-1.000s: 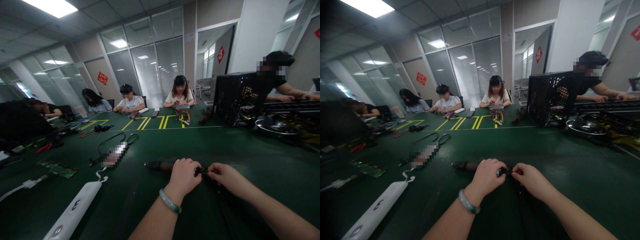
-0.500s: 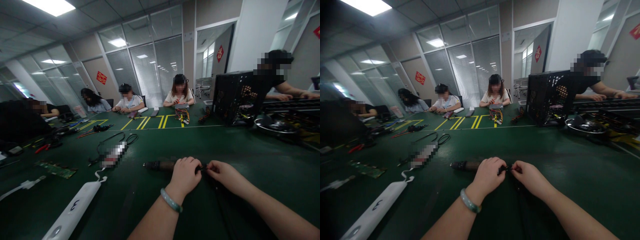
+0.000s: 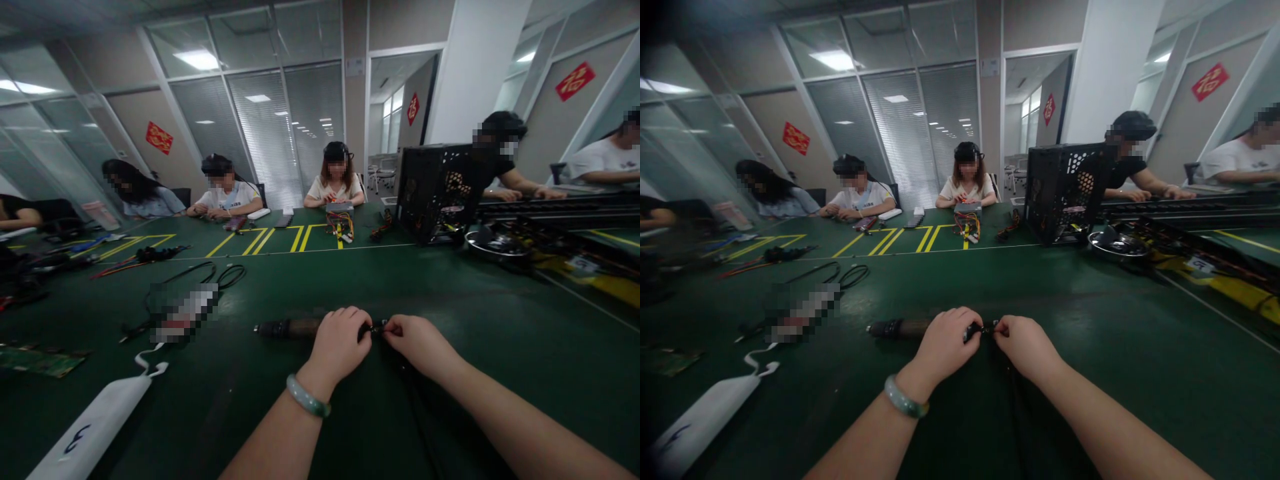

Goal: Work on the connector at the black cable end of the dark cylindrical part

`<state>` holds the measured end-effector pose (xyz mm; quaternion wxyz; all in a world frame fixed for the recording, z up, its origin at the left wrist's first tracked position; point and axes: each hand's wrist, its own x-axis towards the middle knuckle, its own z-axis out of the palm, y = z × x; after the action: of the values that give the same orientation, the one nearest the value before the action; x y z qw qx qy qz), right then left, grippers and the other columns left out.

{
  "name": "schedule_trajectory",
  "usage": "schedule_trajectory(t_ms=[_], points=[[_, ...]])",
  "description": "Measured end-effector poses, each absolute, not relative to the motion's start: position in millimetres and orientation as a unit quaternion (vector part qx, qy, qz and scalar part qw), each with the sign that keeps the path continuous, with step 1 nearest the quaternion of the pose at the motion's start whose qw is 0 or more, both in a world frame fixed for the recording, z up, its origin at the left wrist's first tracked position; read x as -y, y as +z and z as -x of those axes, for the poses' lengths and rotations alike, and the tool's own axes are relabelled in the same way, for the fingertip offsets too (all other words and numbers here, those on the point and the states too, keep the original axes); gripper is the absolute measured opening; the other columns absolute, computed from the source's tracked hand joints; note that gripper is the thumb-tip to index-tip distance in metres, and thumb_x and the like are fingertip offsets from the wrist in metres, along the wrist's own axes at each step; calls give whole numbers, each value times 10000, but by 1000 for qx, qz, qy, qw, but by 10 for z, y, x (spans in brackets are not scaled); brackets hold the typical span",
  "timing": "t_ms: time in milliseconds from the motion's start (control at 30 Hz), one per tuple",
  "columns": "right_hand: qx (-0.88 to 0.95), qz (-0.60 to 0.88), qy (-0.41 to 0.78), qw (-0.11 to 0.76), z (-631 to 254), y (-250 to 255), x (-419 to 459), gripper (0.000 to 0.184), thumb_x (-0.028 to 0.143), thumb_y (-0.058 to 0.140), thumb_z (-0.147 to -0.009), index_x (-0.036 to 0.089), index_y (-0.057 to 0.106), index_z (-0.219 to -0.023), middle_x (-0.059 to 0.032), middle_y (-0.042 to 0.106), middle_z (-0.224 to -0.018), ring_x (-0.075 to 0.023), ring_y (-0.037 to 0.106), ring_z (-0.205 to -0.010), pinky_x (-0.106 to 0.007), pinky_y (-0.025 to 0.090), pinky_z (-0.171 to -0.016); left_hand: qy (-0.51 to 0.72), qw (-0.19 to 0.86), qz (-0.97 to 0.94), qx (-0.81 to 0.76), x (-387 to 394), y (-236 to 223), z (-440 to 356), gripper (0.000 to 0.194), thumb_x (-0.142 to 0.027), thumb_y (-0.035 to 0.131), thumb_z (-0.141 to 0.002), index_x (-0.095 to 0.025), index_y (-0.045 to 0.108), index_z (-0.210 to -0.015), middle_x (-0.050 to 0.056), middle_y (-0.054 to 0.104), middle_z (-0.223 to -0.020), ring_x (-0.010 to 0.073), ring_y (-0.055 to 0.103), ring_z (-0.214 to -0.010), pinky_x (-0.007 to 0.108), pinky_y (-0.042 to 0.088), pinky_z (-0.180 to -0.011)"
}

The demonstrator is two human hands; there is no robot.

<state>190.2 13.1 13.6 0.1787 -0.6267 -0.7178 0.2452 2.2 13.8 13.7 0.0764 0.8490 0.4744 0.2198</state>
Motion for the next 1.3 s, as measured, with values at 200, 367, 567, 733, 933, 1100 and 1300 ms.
schedule_trajectory(t_ms=[200, 367, 567, 733, 933, 1100, 1300], points=[[718, 630, 239, 176, -1909, 138, -118, 153, 271, 564, -868, 213, 701, -833, -22, 718, -817, -176, 648, -729, -246, 397, -590, 198, 75, -851, -480, -145, 158, -12, 133, -228, 601, -871, -247, 593, -1003, -4, 600, -1042, 194, 556, -966, 353, 430, -849], [718, 635, 237, 161, -1920, 121, -140, 148, 254, 557, -864, 219, 700, -852, -16, 717, -802, -172, 648, -696, -245, 395, -580, 199, 63, -853, -478, -149, 126, -47, 170, -221, 665, -830, -244, 590, -980, 3, 588, -1037, 213, 543, -996, 373, 426, -878], [740, 600, 241, 183, -1905, 85, -152, 169, 257, 548, -856, 225, 714, -873, -16, 728, -850, -182, 657, -762, -245, 411, -628, 220, 68, -847, -479, -137, 93, -113, 144, -153, 643, -836, -232, 583, -941, -10, 584, -991, 181, 556, -943, 345, 424, -877], [733, 582, 298, 185, -1957, 118, -182, 180, 299, 566, -850, 222, 723, -894, -9, 731, -822, -179, 653, -725, -248, 420, -624, 216, 69, -850, -476, -151, 112, -85, 118, -194, 651, -848, -227, 590, -943, -7, 594, -998, 183, 563, -947, 337, 425, -852], [724, 553, 349, 216, -1895, 92, -160, 193, 310, 559, -862, 229, 727, -914, 0, 736, -868, -181, 662, -782, -248, 455, -672, 205, 80, -855, -470, -155, 140, -6, 68, -205, 642, -852, -229, 606, -903, -17, 598, -958, 179, 560, -932, 329, 420, -831], [720, 545, 354, 245, -1784, 40, -119, 189, 308, 562, -869, 223, 726, -906, -6, 737, -874, -178, 666, -785, -244, 466, -690, 193, 88, -854, -475, -151, 163, 99, 77, -209, 655, -840, -236, 611, -897, -27, 590, -950, 175, 554, -917, 318, 419, -806], [713, 567, 341, 230, -1805, 49, -146, 177, 338, 594, -854, 207, 713, -867, -14, 730, -856, -179, 659, -758, -240, 443, -640, 197, 78, -862, -461, -164, 146, 102, 71, -239, 669, -846, -230, 603, -872, -28, 594, -937, 174, 551, -897, 316, 411, -789]])
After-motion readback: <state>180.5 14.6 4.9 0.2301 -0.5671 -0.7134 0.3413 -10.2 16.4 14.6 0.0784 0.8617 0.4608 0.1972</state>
